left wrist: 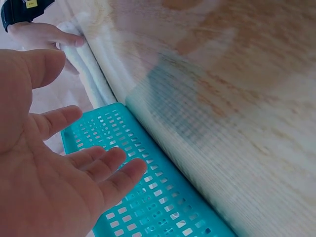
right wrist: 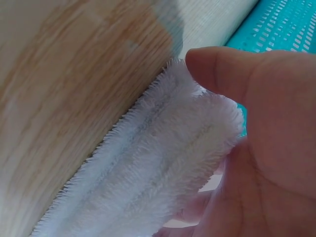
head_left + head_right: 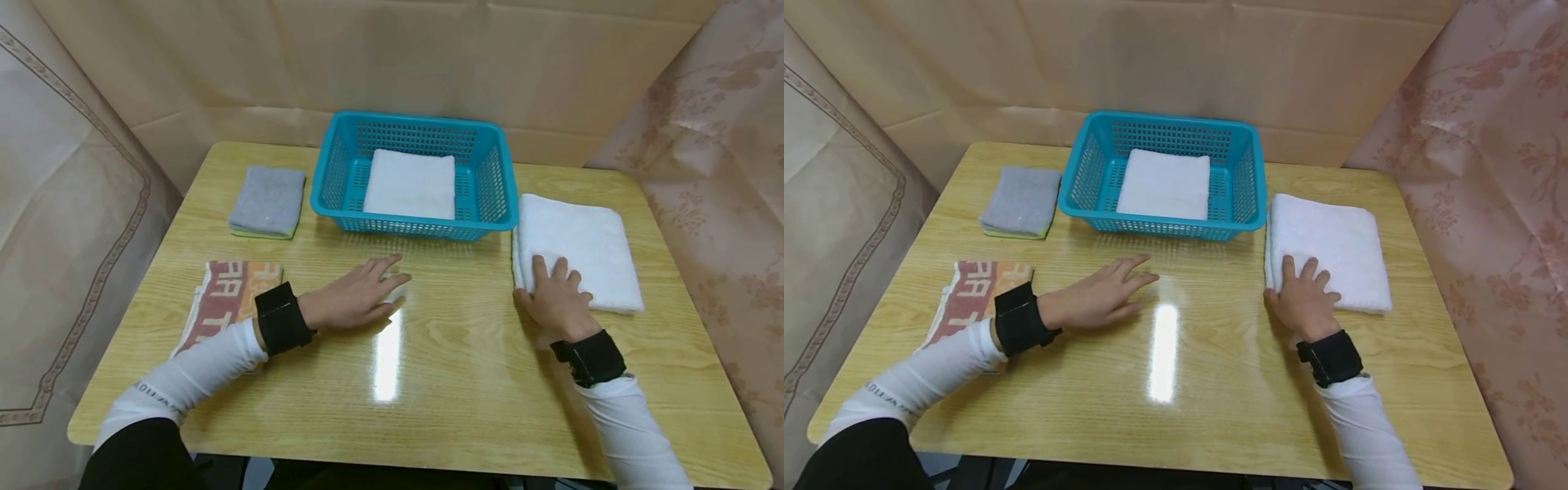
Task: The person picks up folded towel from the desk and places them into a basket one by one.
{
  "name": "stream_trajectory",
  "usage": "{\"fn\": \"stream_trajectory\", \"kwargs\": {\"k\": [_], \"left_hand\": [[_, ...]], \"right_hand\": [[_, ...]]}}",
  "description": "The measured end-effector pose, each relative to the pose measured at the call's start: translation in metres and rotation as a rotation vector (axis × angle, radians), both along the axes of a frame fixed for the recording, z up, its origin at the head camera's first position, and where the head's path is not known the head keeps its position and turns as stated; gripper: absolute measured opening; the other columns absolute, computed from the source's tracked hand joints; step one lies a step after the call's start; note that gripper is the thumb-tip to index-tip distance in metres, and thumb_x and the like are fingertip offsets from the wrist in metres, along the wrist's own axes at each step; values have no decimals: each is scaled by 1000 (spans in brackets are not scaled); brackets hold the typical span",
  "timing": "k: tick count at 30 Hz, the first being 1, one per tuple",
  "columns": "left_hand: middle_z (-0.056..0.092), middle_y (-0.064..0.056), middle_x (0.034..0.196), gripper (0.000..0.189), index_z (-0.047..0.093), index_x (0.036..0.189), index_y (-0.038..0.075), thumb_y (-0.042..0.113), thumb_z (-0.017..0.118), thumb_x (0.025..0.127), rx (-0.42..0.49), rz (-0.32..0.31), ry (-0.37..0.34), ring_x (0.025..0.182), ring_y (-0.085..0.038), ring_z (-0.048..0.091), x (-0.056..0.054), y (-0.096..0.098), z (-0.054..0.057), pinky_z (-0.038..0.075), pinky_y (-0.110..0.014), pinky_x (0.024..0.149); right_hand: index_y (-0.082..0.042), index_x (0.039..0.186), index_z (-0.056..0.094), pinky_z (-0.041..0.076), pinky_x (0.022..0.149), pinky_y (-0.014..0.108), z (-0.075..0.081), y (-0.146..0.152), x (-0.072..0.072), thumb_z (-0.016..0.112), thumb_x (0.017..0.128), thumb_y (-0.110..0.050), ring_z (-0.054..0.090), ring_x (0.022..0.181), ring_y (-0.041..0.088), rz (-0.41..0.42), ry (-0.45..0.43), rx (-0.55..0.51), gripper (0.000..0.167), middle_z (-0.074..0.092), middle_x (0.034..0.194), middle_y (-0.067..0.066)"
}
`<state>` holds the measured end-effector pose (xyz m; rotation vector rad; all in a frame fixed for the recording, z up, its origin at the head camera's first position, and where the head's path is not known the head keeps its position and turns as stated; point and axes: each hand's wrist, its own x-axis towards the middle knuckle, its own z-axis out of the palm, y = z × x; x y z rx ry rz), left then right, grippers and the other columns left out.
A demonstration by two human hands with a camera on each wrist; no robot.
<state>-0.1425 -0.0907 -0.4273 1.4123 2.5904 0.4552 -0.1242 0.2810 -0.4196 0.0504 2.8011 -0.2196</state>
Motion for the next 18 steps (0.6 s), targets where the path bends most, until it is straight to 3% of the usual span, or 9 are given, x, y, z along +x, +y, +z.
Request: {"fn": "stream_trajectory", "kwargs": {"k": [18], "left_hand": [[20, -26, 159, 53, 38, 151, 9, 29, 51, 104, -2, 6, -25, 141, -40, 33, -3, 4, 0, 35, -53, 110]], "right_hand": [[5, 152, 14, 33, 81, 81, 2, -5, 10, 50, 100, -38, 24, 119, 65, 1, 15, -13, 77, 16, 137, 46]]}}
